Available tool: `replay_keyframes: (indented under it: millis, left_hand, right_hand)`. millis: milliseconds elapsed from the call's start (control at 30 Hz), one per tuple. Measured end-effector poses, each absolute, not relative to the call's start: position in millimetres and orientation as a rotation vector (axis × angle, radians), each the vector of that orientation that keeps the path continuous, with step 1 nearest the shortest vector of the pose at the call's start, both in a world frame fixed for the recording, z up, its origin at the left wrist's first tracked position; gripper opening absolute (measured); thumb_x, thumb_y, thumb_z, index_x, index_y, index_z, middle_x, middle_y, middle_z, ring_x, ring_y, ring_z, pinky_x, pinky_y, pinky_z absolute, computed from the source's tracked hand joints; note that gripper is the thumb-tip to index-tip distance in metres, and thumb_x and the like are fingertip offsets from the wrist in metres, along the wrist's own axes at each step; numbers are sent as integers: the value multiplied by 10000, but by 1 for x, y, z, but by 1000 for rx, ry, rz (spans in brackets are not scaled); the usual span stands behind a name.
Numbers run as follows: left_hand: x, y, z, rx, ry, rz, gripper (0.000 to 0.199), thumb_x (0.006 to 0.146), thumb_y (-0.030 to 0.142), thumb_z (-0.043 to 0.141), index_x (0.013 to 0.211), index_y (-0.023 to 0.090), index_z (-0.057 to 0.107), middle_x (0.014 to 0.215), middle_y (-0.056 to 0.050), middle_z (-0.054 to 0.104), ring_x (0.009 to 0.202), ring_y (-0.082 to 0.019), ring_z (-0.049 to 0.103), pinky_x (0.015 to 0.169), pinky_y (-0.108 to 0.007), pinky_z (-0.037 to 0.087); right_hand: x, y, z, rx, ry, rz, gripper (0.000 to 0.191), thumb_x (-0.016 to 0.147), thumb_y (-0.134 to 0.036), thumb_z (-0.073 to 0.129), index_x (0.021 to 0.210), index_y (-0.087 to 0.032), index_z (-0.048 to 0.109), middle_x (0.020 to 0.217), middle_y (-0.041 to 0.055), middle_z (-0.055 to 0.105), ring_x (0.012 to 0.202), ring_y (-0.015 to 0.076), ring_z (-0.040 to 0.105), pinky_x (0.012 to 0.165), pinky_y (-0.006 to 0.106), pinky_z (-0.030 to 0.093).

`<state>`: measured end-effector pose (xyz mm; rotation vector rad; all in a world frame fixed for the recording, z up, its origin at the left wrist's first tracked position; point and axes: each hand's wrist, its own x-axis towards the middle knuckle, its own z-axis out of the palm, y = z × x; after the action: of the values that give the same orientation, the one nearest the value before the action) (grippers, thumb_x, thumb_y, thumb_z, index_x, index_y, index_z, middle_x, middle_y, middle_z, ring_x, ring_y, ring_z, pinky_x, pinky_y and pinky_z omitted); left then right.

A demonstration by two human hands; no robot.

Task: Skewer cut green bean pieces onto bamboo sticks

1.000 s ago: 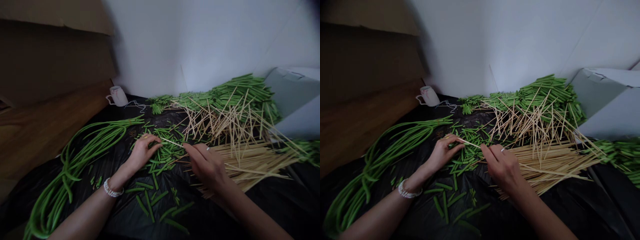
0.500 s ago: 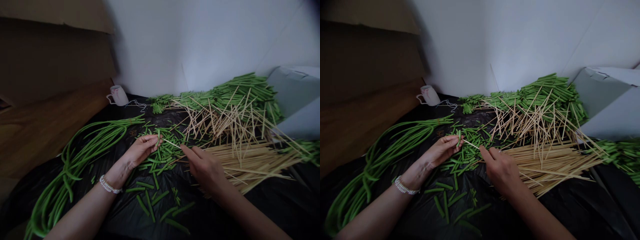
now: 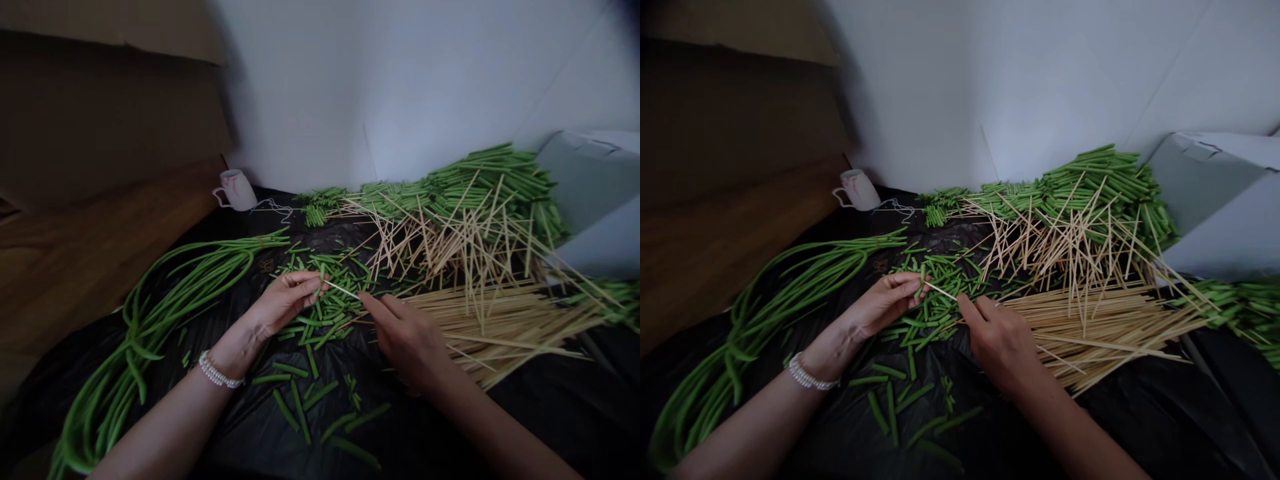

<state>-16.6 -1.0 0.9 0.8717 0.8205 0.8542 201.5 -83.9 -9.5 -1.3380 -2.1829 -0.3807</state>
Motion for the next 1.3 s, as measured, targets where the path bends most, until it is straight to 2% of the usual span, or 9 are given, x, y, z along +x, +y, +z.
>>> replay_keyframes:
  millis: [767, 967, 1100, 1167, 1300]
  left_hand:
    - [-13, -3, 0, 850, 969, 899, 257, 530, 214, 868, 737, 133, 739, 723, -33, 721, 678, -95, 632, 686, -201, 475]
    - [-11, -4, -3, 948, 1021, 922, 260, 542, 234, 862, 746, 135, 736, 696, -18, 699, 620, -74, 591, 637, -192, 450]
    - [-11, -4, -1, 924, 978, 925, 287, 576, 232, 846, 828, 157, 732, 774, -16, 707, 690, -86, 620, 674, -198, 460]
    - [-12, -4, 0, 888, 954, 915, 291, 576, 224, 846, 834, 155, 730, 771, -15, 702, 695, -89, 624, 672, -200, 465]
    - [-13, -3, 1, 868, 967, 906, 248, 553, 216, 856, 744, 129, 723, 698, -14, 683, 643, -81, 606, 637, -193, 464]
  right_hand:
    - [197, -89, -10, -1395, -2196, -389, 393, 824, -56, 436, 1161, -155, 612, 753, 22, 626, 601, 140, 541, 555, 274, 351]
    - [196, -89, -13, -1415, -2202, -367, 391, 820, -50, 437, 1153, -157, 612, 778, 27, 639, 613, 144, 554, 556, 274, 347]
    - [197, -87, -15, -1399, -2176, -323, 338, 870, -99, 446, 1171, -147, 592, 775, 28, 626, 653, 153, 563, 581, 272, 364]
    - [197, -86, -15, -1388, -2152, -306, 293, 887, -111, 441, 1132, -136, 599, 773, 36, 622, 671, 156, 560, 599, 269, 372]
    - [196, -86, -15, -1377, -2155, -270, 228, 883, -83, 417, 909, -157, 631, 712, 33, 592, 639, 159, 529, 596, 274, 361]
